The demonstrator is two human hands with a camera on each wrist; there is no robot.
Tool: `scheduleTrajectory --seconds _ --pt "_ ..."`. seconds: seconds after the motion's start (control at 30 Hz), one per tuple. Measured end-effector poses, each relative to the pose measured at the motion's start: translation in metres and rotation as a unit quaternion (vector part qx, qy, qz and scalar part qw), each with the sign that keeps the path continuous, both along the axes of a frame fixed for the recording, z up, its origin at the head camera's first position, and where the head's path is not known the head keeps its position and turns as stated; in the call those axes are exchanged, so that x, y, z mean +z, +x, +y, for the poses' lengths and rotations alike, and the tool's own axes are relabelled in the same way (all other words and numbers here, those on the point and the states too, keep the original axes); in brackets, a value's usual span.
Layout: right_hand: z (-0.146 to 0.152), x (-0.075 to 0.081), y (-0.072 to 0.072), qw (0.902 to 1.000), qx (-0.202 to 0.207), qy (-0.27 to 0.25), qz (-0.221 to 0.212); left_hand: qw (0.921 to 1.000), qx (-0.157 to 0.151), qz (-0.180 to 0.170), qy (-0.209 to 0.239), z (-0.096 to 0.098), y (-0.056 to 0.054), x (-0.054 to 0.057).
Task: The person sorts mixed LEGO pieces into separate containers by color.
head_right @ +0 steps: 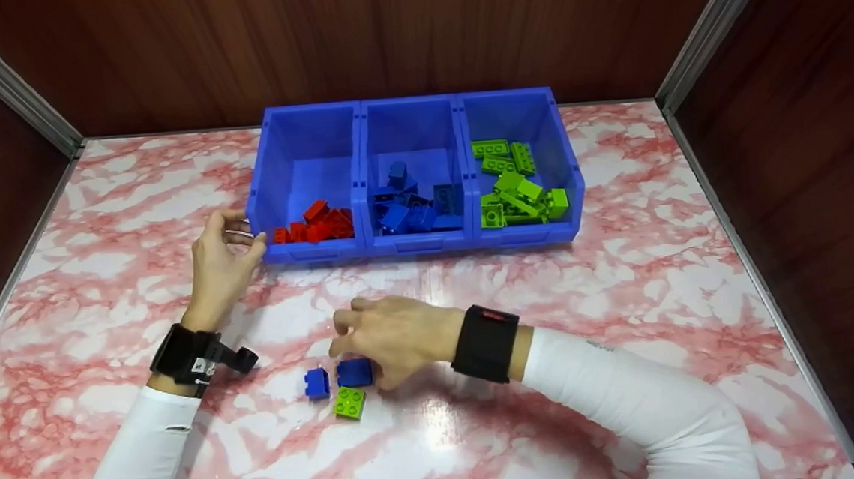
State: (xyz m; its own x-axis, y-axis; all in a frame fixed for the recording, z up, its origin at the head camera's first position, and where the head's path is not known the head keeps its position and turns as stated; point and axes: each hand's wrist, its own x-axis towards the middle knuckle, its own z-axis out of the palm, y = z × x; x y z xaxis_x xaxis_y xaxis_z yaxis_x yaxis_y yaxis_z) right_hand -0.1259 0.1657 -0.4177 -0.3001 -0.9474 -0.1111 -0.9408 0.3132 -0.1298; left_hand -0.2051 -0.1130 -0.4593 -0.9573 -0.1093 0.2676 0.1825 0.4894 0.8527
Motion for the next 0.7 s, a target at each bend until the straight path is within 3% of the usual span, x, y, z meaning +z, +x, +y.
scheduleTrajectory --seconds 0.37,0.7 --pt "-0.02 -0.023 0.006 0.9992 0.019 0.021 -0.027 1.0 -0.007 -0.005 -0.002 -0.001 0.0 0.0" --pt "-0.018 -0.024 0.003 0.9994 0.022 -0.01 -0.026 1.0 -0.006 -0.005 -0.003 -0.001 0.0 0.0"
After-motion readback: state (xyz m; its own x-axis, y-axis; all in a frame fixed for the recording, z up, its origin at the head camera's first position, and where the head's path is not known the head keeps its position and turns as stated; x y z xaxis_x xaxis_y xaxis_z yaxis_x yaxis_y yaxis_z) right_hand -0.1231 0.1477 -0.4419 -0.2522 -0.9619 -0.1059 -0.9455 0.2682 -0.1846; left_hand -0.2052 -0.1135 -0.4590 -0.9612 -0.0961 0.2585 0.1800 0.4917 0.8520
